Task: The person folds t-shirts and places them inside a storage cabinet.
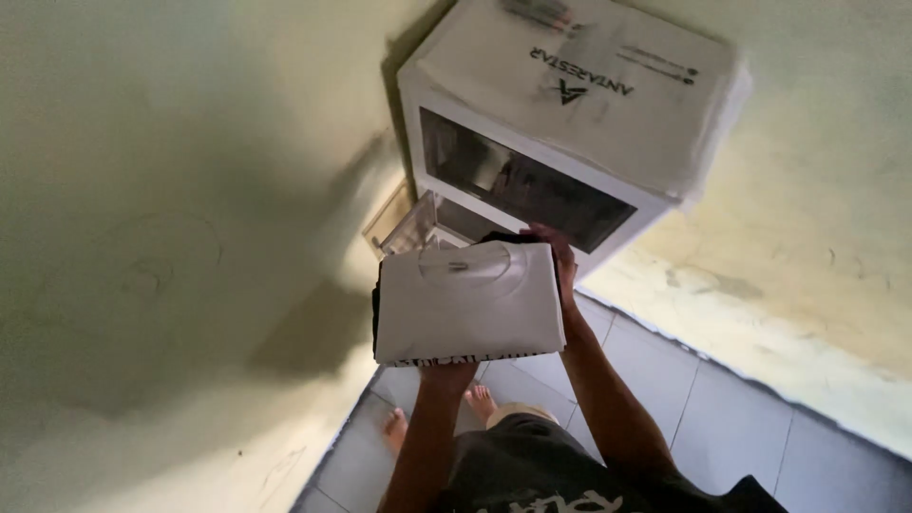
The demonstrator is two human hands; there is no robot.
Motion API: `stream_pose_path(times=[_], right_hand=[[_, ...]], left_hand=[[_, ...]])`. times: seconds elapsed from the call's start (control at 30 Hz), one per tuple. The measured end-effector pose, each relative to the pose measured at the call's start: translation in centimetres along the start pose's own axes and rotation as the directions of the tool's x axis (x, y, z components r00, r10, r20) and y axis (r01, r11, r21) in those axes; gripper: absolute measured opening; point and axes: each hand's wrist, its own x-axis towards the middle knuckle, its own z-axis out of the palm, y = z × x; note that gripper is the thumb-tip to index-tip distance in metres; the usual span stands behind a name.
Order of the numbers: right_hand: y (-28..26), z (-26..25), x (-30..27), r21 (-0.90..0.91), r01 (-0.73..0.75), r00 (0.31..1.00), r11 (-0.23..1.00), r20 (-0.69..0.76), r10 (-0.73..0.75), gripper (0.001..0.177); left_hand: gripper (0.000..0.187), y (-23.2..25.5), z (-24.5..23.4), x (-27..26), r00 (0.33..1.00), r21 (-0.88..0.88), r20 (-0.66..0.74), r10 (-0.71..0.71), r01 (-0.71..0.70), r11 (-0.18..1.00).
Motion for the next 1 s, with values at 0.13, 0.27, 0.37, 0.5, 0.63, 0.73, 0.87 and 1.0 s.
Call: stream_pose_path(times=[0.13,0.27,0.37,0.5,0.63,0.73,0.87,1.0], right_hand=[[-1.4,2.8,1.6,-0.140,0.172,0.974,0.975,-0.126,-0.190,0.039],[0.1,5.8,4.8,-0.360,0.277,0.873,0.891,-0.293,-0.390,0.035],[-1.7,8.2,4.3,-0.294,0.195,0.856,0.936,-0.415,-0.309,0.038],[-2.5,9.1,2.0,-0.457,-0.061,0.783,0.887,-0.573,-0.242,0.032],[-3.4,8.9,-4.2,-0.454,0.006,0.746,0.891,-0.591,-0.306,0.033],[-7.6,10.1,-8.3,-0.246,0.062,0.781,0.967,-0.591,-0.200,0.036],[-8.2,8.6,-12.5,-0.253,0.043,0.726,0.966,-0.657,-0.204,0.032],[-5.6,6.9,-15.1,-0.246,0.129,0.586,0.961,-0.762,-0.274,0.028]], left_hand=[[0.060,4.8,-0.1,-2.3,0.985,-0.027,-0.047,-0.166,0.165,0.986],[0.059,9.1,2.3,-2.7,0.950,-0.045,-0.064,-0.305,0.302,0.952],[0.059,8.5,8.9,-3.2,0.894,0.040,-0.309,-0.325,0.354,0.935],[0.060,9.9,8.7,-3.9,0.831,0.021,-0.398,-0.388,0.431,0.902],[0.057,10.6,5.5,-4.5,0.843,-0.005,-0.167,-0.511,0.518,0.856],[0.054,10.2,7.3,-3.3,0.821,0.077,-0.214,-0.530,0.555,0.828],[0.050,9.4,8.5,-2.3,0.752,0.025,-0.275,-0.600,0.629,0.777],[0.047,9.4,6.7,-2.4,0.754,-0.042,-0.091,-0.651,0.650,0.759]])
